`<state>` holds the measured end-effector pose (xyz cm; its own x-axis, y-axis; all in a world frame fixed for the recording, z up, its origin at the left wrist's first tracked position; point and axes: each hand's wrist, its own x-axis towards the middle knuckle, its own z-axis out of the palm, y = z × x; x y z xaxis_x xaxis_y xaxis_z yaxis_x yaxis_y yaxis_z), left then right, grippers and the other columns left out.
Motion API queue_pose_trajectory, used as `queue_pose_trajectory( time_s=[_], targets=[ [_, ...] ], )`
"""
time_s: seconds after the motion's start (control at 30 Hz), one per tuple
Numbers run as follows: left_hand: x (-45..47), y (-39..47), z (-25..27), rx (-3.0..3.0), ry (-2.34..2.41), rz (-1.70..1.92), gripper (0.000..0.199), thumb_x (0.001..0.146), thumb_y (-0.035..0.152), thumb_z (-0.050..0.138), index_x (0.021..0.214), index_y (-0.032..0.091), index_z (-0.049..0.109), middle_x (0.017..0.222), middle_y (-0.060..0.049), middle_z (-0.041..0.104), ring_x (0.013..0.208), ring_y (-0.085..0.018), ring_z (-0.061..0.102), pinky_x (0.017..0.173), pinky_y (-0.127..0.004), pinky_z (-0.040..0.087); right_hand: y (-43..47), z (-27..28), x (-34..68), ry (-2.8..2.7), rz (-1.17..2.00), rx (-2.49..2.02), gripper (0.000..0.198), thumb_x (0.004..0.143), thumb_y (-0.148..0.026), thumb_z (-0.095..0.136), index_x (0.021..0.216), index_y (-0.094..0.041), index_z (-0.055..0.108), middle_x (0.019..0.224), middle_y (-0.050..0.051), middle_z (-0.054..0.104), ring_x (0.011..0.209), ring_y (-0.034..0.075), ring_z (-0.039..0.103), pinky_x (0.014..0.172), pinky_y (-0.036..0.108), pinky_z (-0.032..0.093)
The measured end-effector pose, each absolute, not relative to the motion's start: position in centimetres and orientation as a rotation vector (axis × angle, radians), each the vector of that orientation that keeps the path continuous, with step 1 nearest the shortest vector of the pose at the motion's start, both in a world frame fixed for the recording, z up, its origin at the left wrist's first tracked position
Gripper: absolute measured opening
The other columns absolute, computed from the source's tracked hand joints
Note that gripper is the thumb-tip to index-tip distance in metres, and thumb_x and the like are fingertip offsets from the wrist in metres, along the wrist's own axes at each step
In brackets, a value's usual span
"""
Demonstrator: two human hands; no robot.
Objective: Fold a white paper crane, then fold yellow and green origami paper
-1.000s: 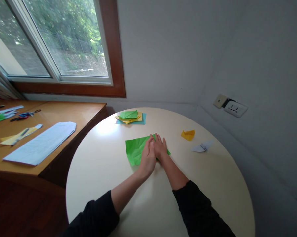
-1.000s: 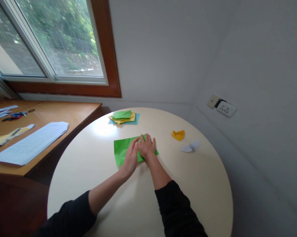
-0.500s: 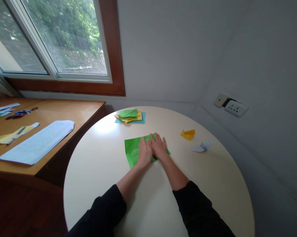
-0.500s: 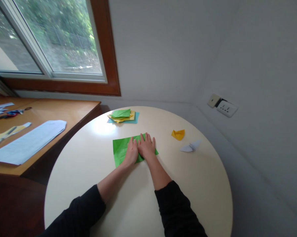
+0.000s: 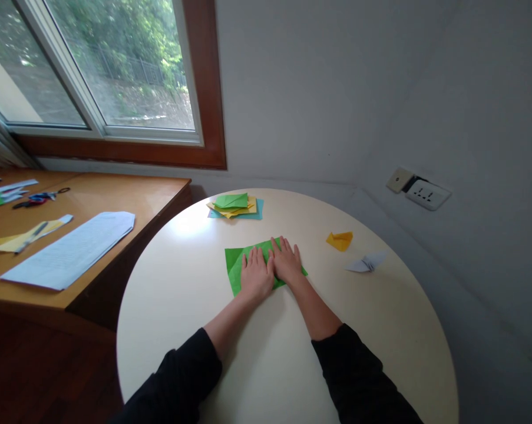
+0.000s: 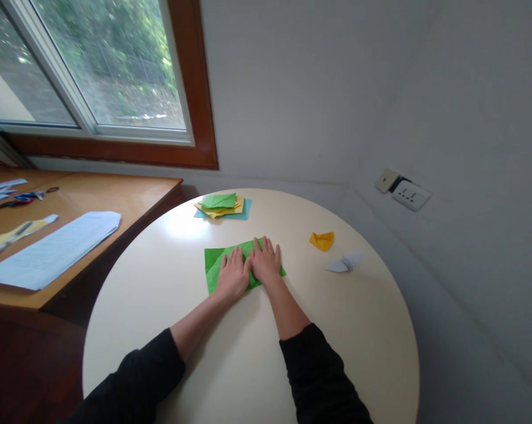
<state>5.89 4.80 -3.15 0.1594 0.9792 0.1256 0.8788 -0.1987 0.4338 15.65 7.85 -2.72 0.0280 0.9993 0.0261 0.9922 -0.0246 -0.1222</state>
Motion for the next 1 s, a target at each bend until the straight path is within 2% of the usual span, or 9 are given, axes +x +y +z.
queue_pose_trajectory(
  time_s=[0.37,0.57,0.83,1.0],
  targets=[
    [4.3,4.0,-3.4,2.428,1.735,0.368,0.058,0.09,0.035,0.022,0.137,0.001,0.032,0.145,-0.019,0.028,0.136,-0.026,0.02,0.111,-0.046,0.011,8.3,-3.3,15.6,-2.066,0.124,-2.174,0.051,0.093,-0.037,0.019,0.142,-0.021,0.024,0.15,0.01,0.021,0.137,0.019,0.017,0.109,0.044,0.009],
    [3.2,3.4,-3.4,2.48,1.747,0.321,0.061,0.089,0.042,0.023,0.138,0.006,0.032,0.146,-0.016,0.027,0.136,-0.026,0.02,0.11,-0.047,0.012,8.5,-3.6,15.7,-2.06,0.127,-2.165,0.051,0.093,-0.037,0.019,0.142,-0.022,0.024,0.15,0.009,0.021,0.137,0.019,0.016,0.11,0.044,0.008],
    [2.0,3.1,-3.7,2.511,1.757,0.326,0.066,0.088,0.05,0.026,0.139,0.008,0.032,0.147,-0.016,0.025,0.136,-0.028,0.019,0.11,-0.045,0.012,8.5,-3.6,15.8,-2.07,0.148,-2.16,0.052,0.093,-0.037,0.018,0.142,-0.022,0.022,0.15,0.01,0.02,0.138,0.019,0.015,0.109,0.045,0.008],
    [1.8,3.4,-3.6,2.534,1.755,0.262,0.069,0.088,0.05,0.027,0.139,0.004,0.029,0.146,-0.019,0.024,0.137,-0.028,0.018,0.111,-0.045,0.011,8.5,-3.6,16.0,-2.072,0.146,-2.162,0.052,0.093,-0.038,0.018,0.142,-0.023,0.022,0.15,0.009,0.02,0.138,0.019,0.015,0.109,0.046,0.007]
  ],
)
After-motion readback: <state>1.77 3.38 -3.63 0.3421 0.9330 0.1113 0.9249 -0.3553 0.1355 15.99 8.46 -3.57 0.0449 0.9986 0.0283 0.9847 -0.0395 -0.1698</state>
